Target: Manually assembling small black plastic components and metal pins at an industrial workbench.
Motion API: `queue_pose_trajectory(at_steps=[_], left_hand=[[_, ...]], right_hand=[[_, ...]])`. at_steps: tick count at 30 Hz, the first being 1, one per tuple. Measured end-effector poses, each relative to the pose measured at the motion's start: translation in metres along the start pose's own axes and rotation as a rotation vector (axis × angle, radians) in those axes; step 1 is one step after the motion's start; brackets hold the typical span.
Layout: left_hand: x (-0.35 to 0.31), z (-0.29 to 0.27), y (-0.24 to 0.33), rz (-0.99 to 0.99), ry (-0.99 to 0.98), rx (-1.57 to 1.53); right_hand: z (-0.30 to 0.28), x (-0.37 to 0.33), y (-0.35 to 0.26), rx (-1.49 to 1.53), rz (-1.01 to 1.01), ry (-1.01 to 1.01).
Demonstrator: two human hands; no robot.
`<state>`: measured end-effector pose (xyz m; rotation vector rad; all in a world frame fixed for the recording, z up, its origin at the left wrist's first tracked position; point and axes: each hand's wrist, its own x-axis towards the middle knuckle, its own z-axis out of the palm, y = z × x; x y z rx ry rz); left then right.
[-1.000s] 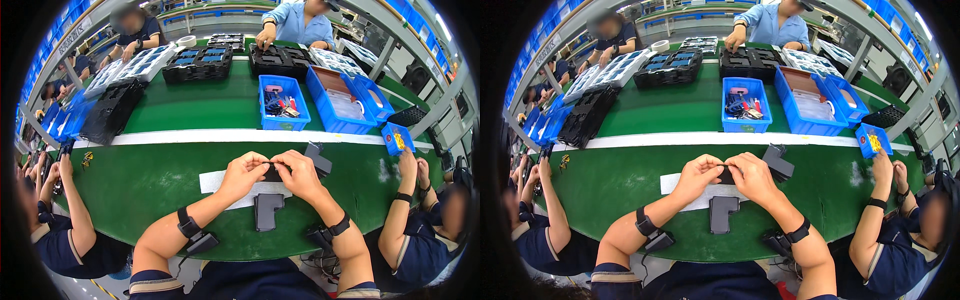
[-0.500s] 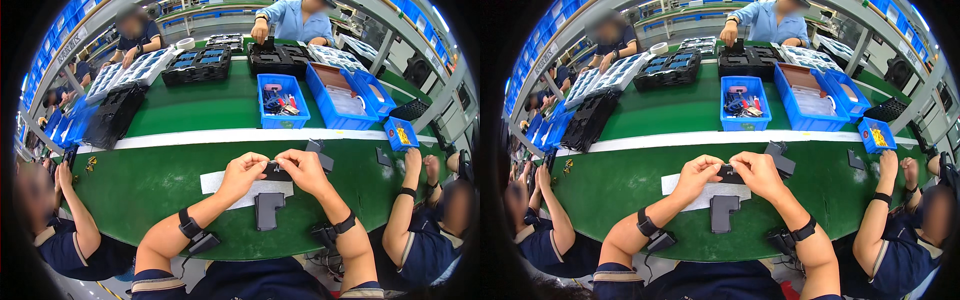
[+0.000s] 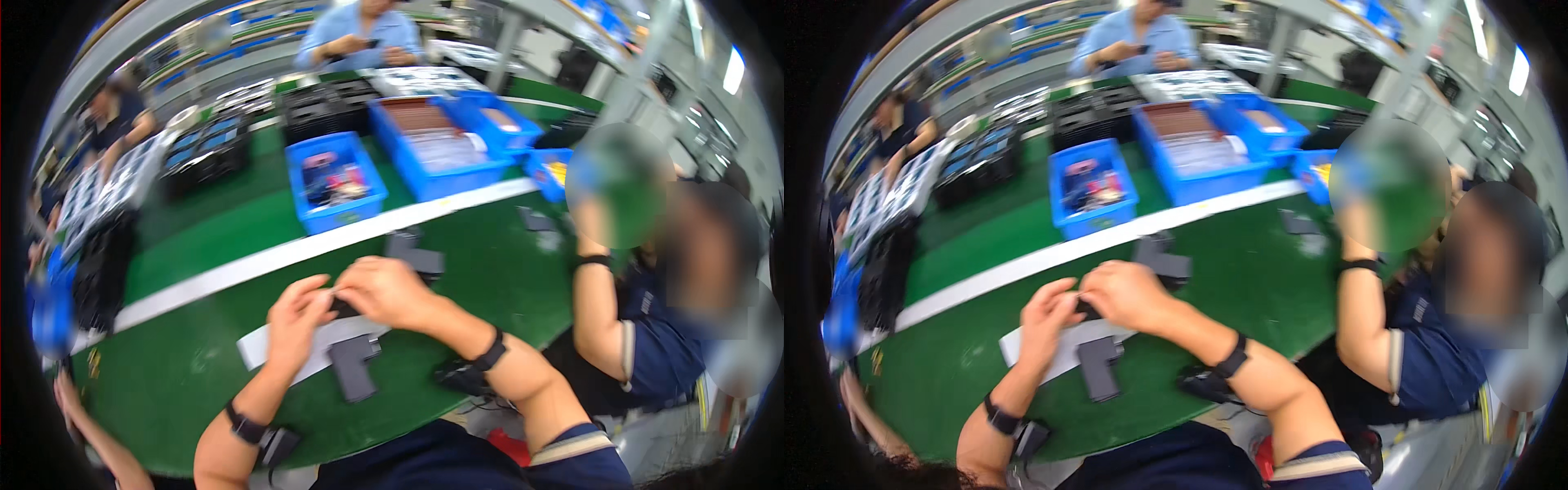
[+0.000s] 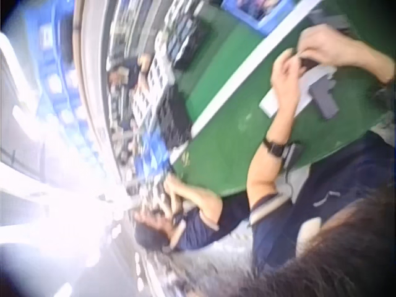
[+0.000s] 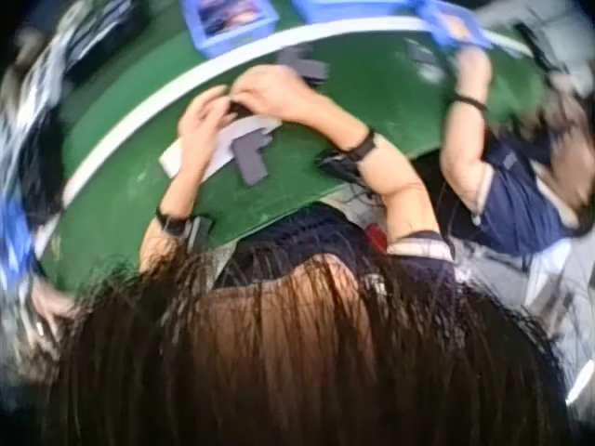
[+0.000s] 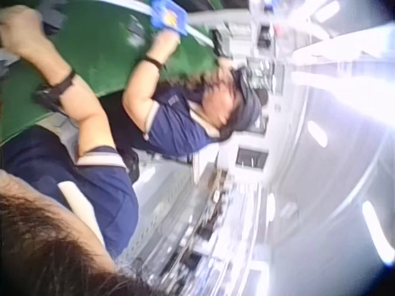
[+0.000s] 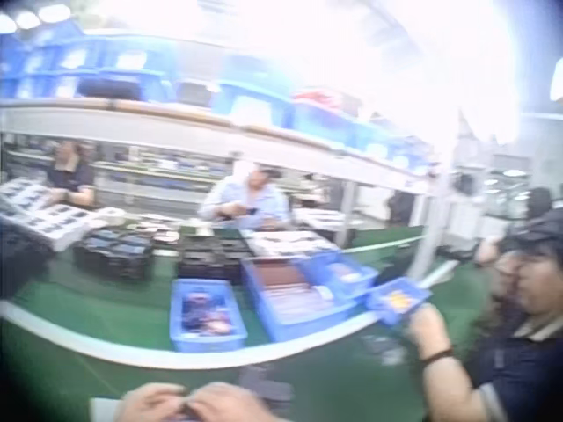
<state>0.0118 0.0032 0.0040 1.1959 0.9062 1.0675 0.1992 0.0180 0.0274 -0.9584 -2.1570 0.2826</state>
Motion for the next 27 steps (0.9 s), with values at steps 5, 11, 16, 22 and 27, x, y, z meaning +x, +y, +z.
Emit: queue_pose_trajectory(at_steps=[5,11,16,22,27], left_hand=[[-0.007,-0.01,0.009,0.005,0.019,0.146],[-0.003,0.002,0.003,0.03,0.05,0.145],[-0.004,0.003,0.004,0.02,0.078,0.128],[-0.005,-0.003,0.008,-0.003,0.084,0.168],[-0.002,-0.001,0.005,0.004,0.054,0.145]], right_hand=[[0.009,0.007,-0.004,-0.03,-0.149,0.046],[0.01,-0.001,-0.013,-0.181,-0.134,0.078],[0.018,-0.001,-0.007,-0.077,-0.08,0.128],[0.006,0.004,-0.012,0.282,0.26,0.042],[-0.002,0.003,-0.011,0.404,0.398,-0.088]])
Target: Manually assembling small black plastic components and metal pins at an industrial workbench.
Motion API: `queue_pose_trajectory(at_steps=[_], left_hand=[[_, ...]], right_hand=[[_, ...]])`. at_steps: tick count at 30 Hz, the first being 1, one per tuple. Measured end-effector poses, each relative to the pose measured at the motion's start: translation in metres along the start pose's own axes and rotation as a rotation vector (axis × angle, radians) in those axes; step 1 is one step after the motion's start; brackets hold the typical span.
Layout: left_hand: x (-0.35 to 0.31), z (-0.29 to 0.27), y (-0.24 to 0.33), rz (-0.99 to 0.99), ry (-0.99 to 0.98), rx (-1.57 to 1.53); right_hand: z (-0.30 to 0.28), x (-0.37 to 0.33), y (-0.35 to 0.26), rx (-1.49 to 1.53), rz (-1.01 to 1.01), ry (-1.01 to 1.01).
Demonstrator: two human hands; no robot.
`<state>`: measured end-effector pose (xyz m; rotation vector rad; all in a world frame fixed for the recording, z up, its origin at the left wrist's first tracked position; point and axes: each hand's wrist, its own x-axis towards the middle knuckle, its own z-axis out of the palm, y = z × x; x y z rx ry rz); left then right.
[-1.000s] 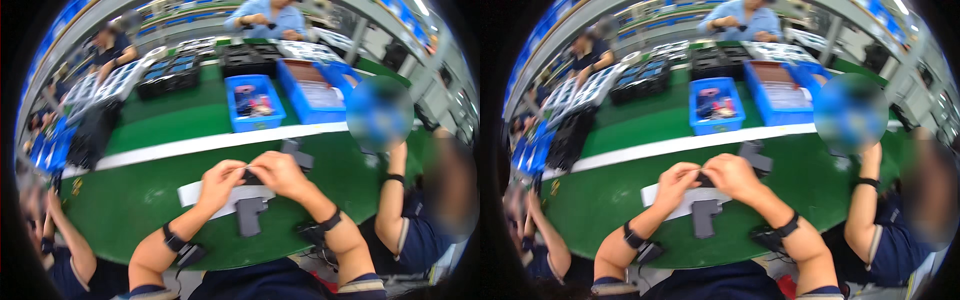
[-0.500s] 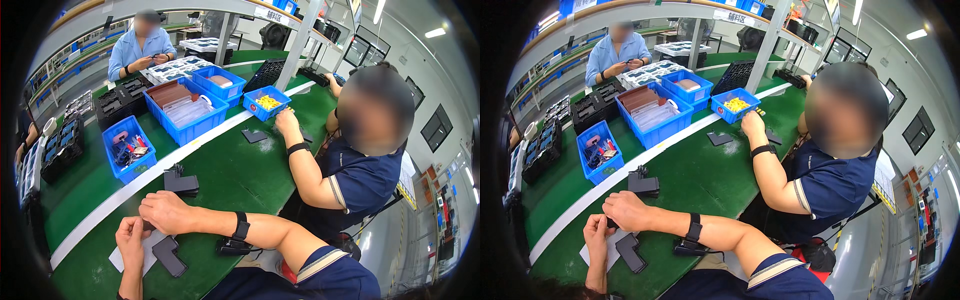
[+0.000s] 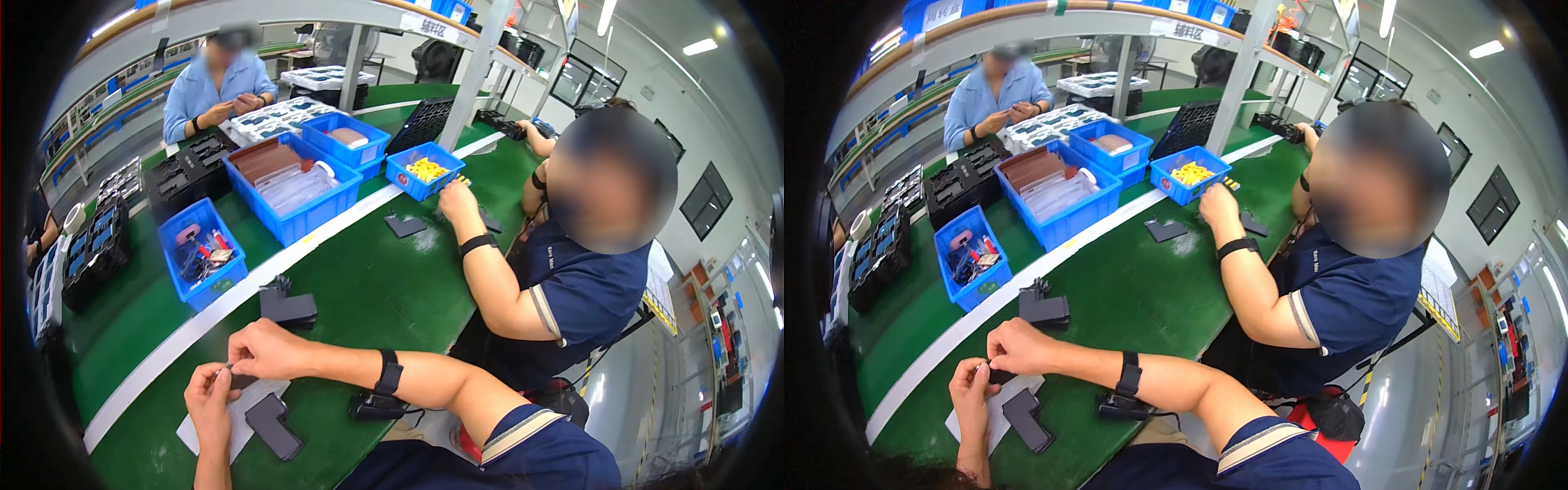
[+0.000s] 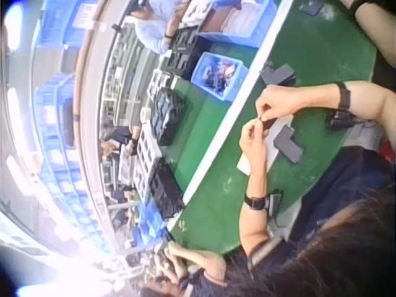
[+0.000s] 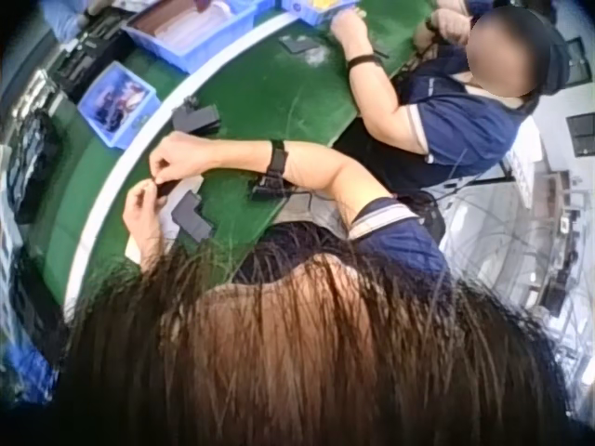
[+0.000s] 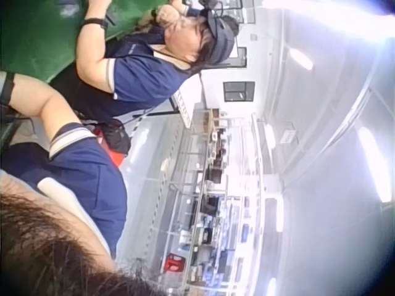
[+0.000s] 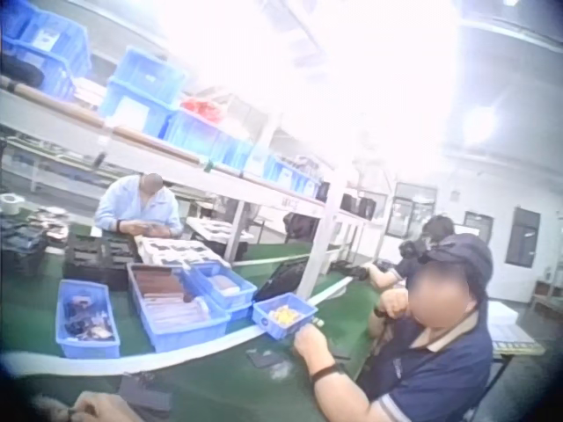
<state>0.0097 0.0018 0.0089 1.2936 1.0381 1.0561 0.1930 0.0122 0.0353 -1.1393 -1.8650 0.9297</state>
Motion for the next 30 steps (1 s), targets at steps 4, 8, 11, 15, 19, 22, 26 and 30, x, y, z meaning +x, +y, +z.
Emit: queue_pose_trajectory(at_steps=[4,8,11,15,19,22,26,30], left_hand=[[-0.001,-0.011,-0.008,0.016,-0.045,0.022],[-0.001,-0.013,-0.008,-0.022,-0.11,0.0],[0.002,-0.007,-0.006,-0.002,-0.051,0.008],[0.002,-0.007,-0.006,0.01,0.052,0.005],[0.002,-0.003,-0.004,-0.004,0.072,0.058],[0.001,-0.005,-0.002,0.011,0.063,0.065],[-0.002,-0.011,0.004,0.082,0.071,0.145],[0.004,-0.008,-0.001,0.154,0.061,0.191]], right_hand=[[0.003,0.007,0.006,0.015,-0.106,-0.105],[0.0,0.008,0.016,0.185,-0.174,-0.091],[0.011,0.008,0.022,-0.016,-0.213,0.034],[0.025,0.001,0.013,-0.266,-0.232,0.178],[0.031,-0.002,0.015,-0.428,-0.229,0.174],[0.034,-0.003,0.015,-0.492,-0.298,0.167],[0.039,-0.001,0.013,-0.528,-0.462,0.261],[0.032,-0.003,0.014,-0.611,-0.523,0.259]])
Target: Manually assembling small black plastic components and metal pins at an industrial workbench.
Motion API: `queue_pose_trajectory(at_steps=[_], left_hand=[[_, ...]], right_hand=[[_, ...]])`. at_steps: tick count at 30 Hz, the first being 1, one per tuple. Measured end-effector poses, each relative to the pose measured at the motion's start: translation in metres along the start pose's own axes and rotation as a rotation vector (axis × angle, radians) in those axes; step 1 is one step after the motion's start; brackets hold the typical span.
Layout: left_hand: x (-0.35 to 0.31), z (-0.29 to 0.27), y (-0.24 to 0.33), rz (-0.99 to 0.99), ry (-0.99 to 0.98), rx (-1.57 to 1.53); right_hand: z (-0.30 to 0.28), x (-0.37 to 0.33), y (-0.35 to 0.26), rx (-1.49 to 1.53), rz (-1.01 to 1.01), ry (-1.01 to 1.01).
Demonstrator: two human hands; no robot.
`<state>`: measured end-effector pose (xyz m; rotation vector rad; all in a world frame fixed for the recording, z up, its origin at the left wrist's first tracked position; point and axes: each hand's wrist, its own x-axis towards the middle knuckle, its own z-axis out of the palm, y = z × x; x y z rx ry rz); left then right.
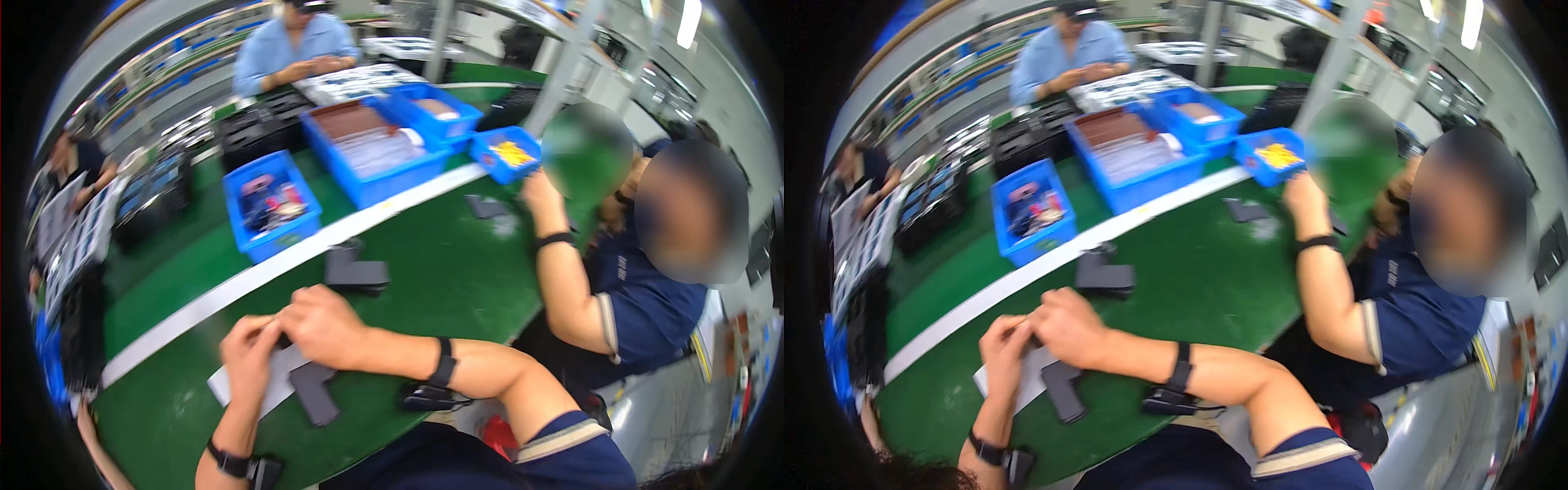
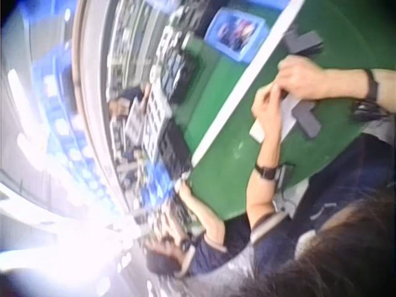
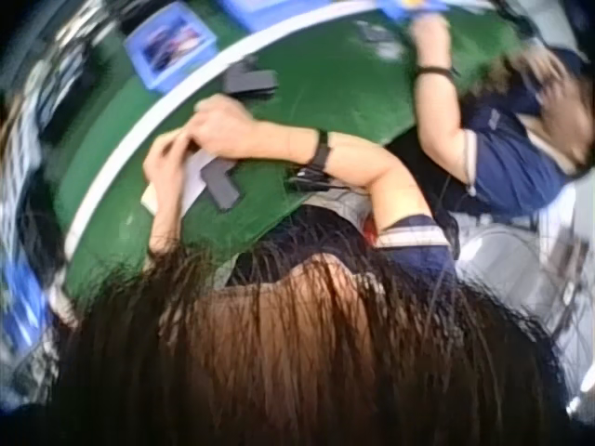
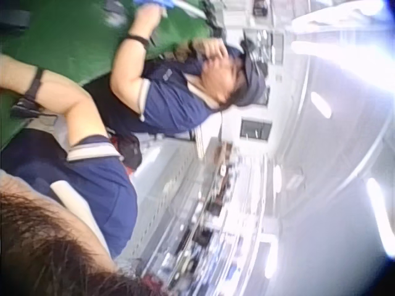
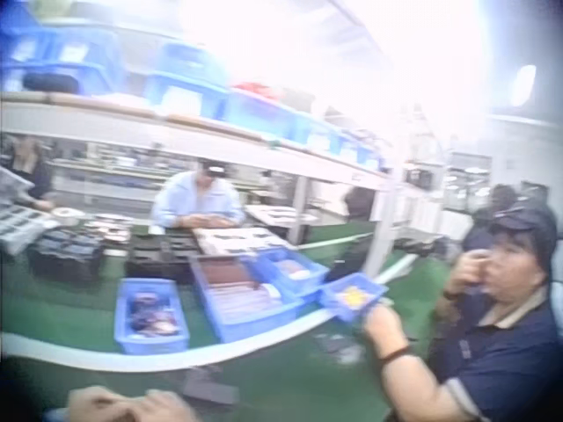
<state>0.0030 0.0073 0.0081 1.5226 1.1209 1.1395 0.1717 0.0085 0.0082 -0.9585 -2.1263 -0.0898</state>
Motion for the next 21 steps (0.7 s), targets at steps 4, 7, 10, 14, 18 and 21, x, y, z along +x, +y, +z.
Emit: queue_pose_trajectory(at_steps=[4,7,10,14,18,21], left_hand=[[0.003,0.007,-0.011,-0.029,-0.038,-0.157],[-0.003,0.005,-0.015,-0.058,-0.049,-0.284],[-0.003,0.006,-0.016,-0.076,-0.062,-0.371],[-0.004,0.005,-0.012,-0.111,-0.067,-0.36],[-0.002,0.011,-0.01,-0.106,-0.088,-0.342],[-0.004,0.009,-0.013,-0.043,-0.109,-0.331]], right_hand=[[-0.016,0.006,0.002,0.169,0.237,-0.196],[-0.017,0.008,0.0,0.493,0.546,-0.154],[-0.023,0.01,0.001,0.403,0.578,-0.242],[-0.02,0.01,-0.003,0.416,0.579,-0.236],[-0.021,0.007,0.0,0.401,0.526,-0.176],[-0.014,0.005,0.002,0.389,0.376,-0.109]])
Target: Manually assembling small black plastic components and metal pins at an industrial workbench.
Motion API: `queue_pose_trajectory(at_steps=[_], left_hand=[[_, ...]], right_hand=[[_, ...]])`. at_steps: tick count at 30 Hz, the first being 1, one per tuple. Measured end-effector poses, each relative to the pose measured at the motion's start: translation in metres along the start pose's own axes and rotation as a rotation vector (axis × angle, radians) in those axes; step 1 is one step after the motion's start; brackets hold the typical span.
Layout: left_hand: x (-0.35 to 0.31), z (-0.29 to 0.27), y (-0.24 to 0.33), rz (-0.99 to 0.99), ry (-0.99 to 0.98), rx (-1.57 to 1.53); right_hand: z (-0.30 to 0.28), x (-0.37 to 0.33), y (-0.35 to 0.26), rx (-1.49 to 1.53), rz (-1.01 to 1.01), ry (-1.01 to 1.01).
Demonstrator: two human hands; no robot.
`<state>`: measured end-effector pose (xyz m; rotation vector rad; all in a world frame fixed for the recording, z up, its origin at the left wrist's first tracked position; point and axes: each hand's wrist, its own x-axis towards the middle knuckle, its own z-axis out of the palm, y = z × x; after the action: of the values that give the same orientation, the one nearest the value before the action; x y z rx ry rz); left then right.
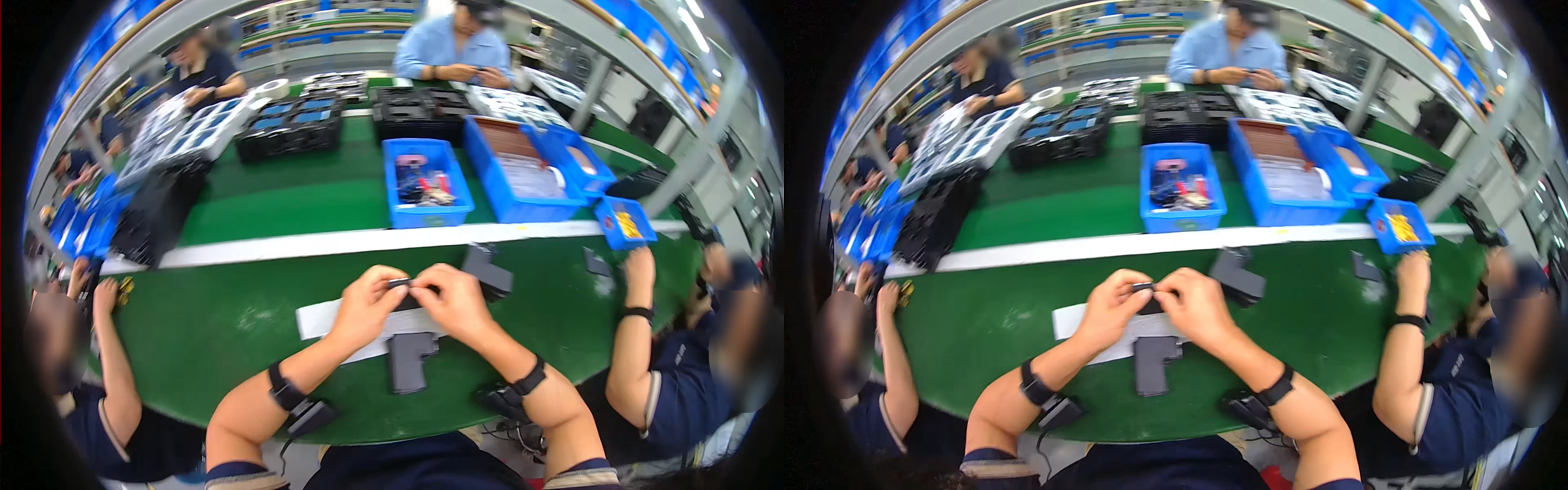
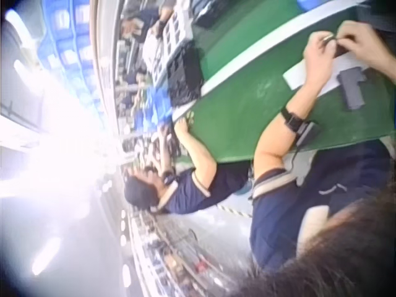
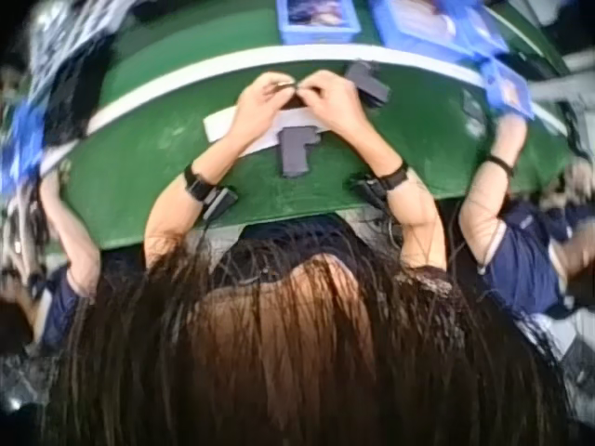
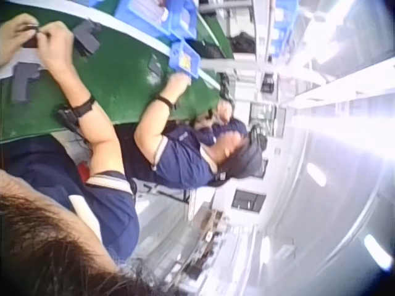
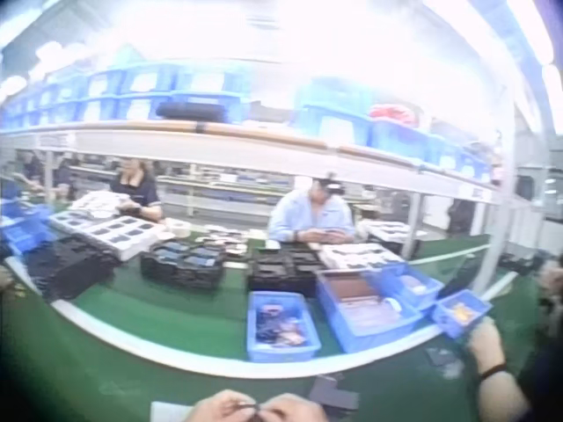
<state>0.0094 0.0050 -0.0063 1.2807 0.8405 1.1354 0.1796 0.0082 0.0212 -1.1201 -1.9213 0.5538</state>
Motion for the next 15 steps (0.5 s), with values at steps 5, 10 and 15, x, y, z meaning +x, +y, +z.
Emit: queue_pose_trajectory(at_steps=[5,10,15], left_hand=[[0.0,-0.005,0.0,0.034,-0.001,0.041],[0.003,-0.007,0.0,-0.023,0.0,0.006],[0.006,0.0,0.015,-0.031,0.175,-0.156]], right_hand=[[0.006,0.003,0.012,-0.051,-0.258,0.02],[-0.018,0.013,-0.002,0.126,-0.097,0.023],[-0.065,0.02,-0.021,0.595,-0.174,0.605]])
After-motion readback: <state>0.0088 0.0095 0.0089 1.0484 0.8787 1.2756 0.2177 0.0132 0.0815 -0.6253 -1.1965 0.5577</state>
